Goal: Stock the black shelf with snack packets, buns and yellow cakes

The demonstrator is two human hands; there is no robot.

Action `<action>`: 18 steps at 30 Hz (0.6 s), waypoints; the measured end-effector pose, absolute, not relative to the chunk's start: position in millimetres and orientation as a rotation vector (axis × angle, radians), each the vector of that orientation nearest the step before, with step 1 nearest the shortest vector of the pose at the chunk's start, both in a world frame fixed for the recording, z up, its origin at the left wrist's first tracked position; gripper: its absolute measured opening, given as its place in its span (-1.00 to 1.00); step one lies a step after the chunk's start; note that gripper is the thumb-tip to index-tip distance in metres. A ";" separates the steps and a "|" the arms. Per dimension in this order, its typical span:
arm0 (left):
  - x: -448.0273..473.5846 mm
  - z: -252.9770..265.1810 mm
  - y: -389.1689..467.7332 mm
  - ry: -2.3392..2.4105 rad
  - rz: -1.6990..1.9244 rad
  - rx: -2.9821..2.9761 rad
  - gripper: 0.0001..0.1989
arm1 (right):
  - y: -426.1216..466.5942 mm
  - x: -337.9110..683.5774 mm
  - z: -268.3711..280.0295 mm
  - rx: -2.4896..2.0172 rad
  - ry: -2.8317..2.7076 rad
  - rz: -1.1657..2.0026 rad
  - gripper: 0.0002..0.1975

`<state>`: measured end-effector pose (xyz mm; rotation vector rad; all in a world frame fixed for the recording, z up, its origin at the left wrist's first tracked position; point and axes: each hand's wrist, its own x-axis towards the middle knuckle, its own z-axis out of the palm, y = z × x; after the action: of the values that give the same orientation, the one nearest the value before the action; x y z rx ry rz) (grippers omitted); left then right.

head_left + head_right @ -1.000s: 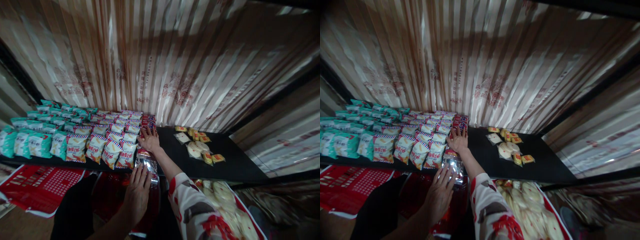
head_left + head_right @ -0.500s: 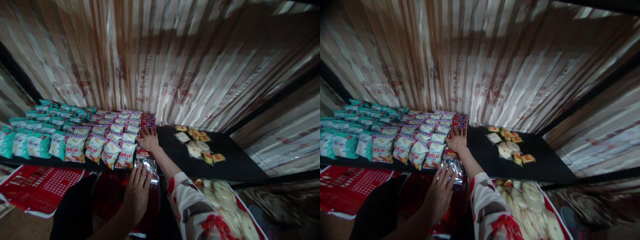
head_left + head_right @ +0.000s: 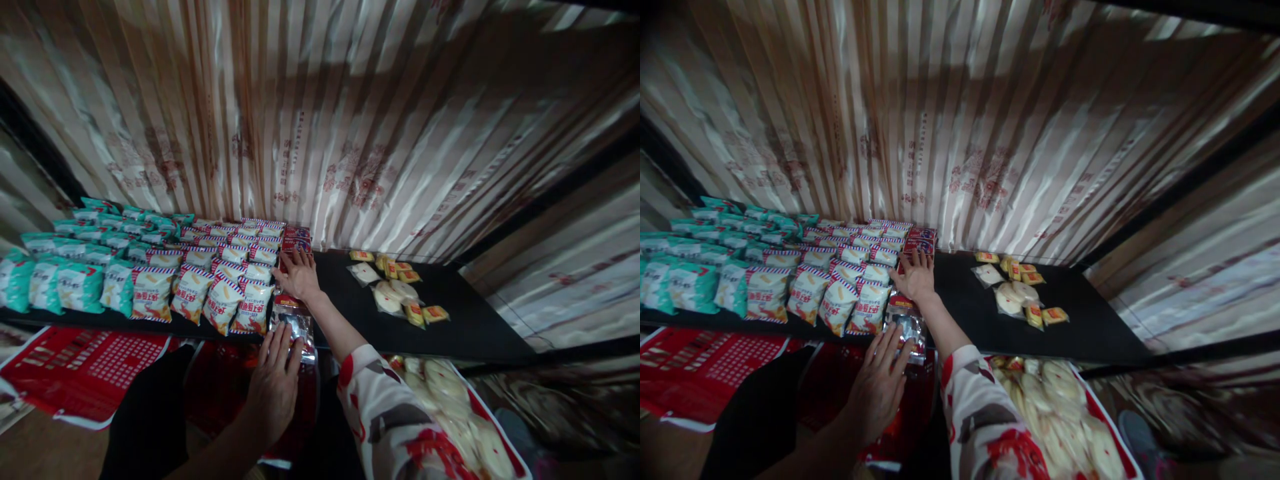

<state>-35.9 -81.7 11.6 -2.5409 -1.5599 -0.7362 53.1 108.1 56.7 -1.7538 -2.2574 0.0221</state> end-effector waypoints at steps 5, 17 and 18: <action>-50.2 7.7 -102.6 -1.314 -0.892 -2.718 -0.59 | 62.7 64.9 73.3 -1.458 -1.965 0.077 -0.52; -96.8 -99.1 -115.1 -3.203 -1.452 -2.254 -0.84 | -113.8 61.4 -63.9 -1.505 -1.456 1.210 -0.74; -95.3 -105.2 -108.4 -3.372 -1.483 -2.098 -0.88 | -106.1 56.7 -82.0 -1.575 -1.284 1.200 -0.71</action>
<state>-95.3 -108.4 -105.2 -2.0978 -3.3724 -1.4832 56.7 -106.1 -82.0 -1.5753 -1.2837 1.1997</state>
